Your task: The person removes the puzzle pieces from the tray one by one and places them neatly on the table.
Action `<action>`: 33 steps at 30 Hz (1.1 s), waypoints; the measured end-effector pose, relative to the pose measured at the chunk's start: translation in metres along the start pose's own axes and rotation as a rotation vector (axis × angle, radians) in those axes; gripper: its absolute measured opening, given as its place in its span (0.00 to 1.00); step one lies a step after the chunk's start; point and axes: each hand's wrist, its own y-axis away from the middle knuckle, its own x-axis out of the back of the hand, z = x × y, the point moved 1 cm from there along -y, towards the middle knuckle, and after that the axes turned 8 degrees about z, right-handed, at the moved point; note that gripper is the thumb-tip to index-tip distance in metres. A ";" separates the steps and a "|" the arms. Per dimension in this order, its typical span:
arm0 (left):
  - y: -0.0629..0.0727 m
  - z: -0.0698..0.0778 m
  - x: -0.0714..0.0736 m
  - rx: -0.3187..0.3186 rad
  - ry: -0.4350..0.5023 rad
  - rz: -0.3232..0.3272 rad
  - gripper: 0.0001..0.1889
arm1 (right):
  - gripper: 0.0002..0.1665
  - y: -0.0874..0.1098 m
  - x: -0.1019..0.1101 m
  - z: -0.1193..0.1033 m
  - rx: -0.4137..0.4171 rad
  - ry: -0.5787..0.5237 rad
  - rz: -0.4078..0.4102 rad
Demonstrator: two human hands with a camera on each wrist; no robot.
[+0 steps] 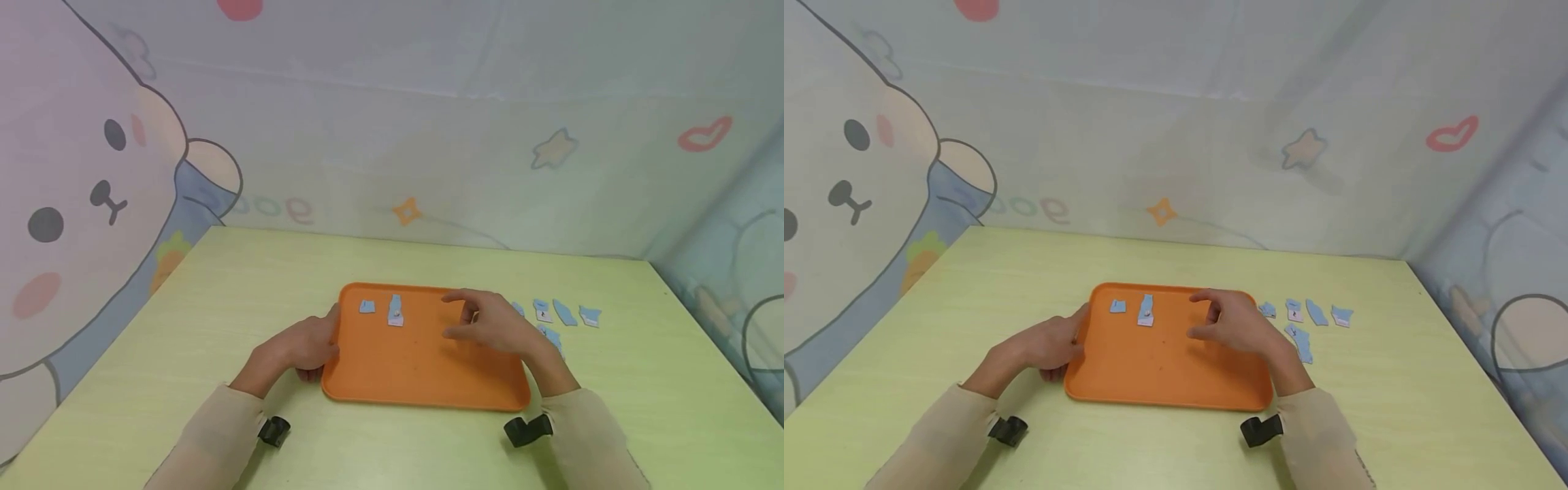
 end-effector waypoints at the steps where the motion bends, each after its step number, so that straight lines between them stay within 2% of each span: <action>1: 0.000 0.000 0.000 0.002 0.000 0.000 0.31 | 0.37 -0.001 -0.002 -0.001 0.003 0.005 -0.002; 10: 0.001 0.000 0.001 0.004 -0.004 0.006 0.28 | 0.37 -0.009 -0.011 -0.008 0.006 0.031 -0.009; 17: 0.001 0.000 0.000 0.007 0.004 0.006 0.30 | 0.37 -0.016 -0.020 -0.004 0.004 0.037 -0.021; 33: 0.000 0.000 0.000 -0.017 0.001 0.011 0.30 | 0.37 -0.031 -0.036 -0.010 -0.006 -0.009 -0.091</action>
